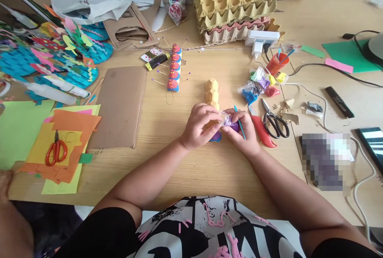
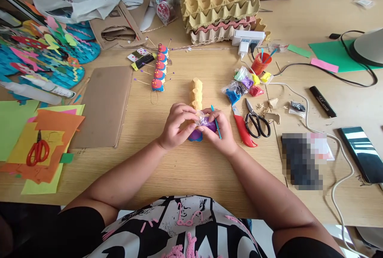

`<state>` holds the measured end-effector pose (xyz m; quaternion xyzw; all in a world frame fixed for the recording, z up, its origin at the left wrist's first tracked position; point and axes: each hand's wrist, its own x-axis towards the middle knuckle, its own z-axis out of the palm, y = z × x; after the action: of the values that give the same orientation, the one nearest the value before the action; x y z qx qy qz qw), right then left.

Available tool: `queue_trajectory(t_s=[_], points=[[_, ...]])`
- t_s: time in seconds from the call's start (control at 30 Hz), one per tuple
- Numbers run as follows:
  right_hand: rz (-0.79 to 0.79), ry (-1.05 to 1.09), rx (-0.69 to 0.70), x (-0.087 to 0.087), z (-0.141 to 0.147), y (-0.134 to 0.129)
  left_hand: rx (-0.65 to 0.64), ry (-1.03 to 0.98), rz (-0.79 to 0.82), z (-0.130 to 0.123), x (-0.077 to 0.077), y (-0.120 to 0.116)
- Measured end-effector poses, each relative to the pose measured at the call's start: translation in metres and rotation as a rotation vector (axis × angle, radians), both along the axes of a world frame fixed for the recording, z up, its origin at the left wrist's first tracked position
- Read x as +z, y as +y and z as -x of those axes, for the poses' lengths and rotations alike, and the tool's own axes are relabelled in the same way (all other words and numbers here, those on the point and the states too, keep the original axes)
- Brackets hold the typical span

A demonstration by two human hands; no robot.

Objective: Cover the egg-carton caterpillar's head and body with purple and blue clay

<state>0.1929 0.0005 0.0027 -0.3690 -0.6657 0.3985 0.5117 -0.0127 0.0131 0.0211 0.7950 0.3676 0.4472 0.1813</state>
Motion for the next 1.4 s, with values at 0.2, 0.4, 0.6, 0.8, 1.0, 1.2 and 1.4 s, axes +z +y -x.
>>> queue_trajectory(t_s=[0.2,0.4,0.6,0.8,1.0,1.2,1.4], points=[[-0.013,0.015,0.017,0.003,0.001,-0.003,0.028,-0.015,-0.065,0.000,-0.006,0.001],[0.037,0.044,-0.097,0.003,0.000,0.000,0.091,-0.039,0.043,0.000,-0.006,0.003],[0.031,0.061,-0.143,0.005,0.000,0.001,0.062,-0.082,0.129,0.001,-0.002,0.003],[0.013,0.072,-0.157,0.010,0.001,-0.001,0.092,0.019,0.079,0.000,-0.009,0.004],[-0.057,0.037,-0.230,0.007,0.000,-0.003,0.065,0.072,0.014,-0.001,-0.009,0.003],[-0.048,0.037,-0.279,0.007,0.000,-0.004,0.070,0.108,0.010,0.000,-0.009,0.001],[0.028,0.034,-0.101,0.010,-0.002,0.000,0.133,0.069,0.043,0.002,-0.014,0.004]])
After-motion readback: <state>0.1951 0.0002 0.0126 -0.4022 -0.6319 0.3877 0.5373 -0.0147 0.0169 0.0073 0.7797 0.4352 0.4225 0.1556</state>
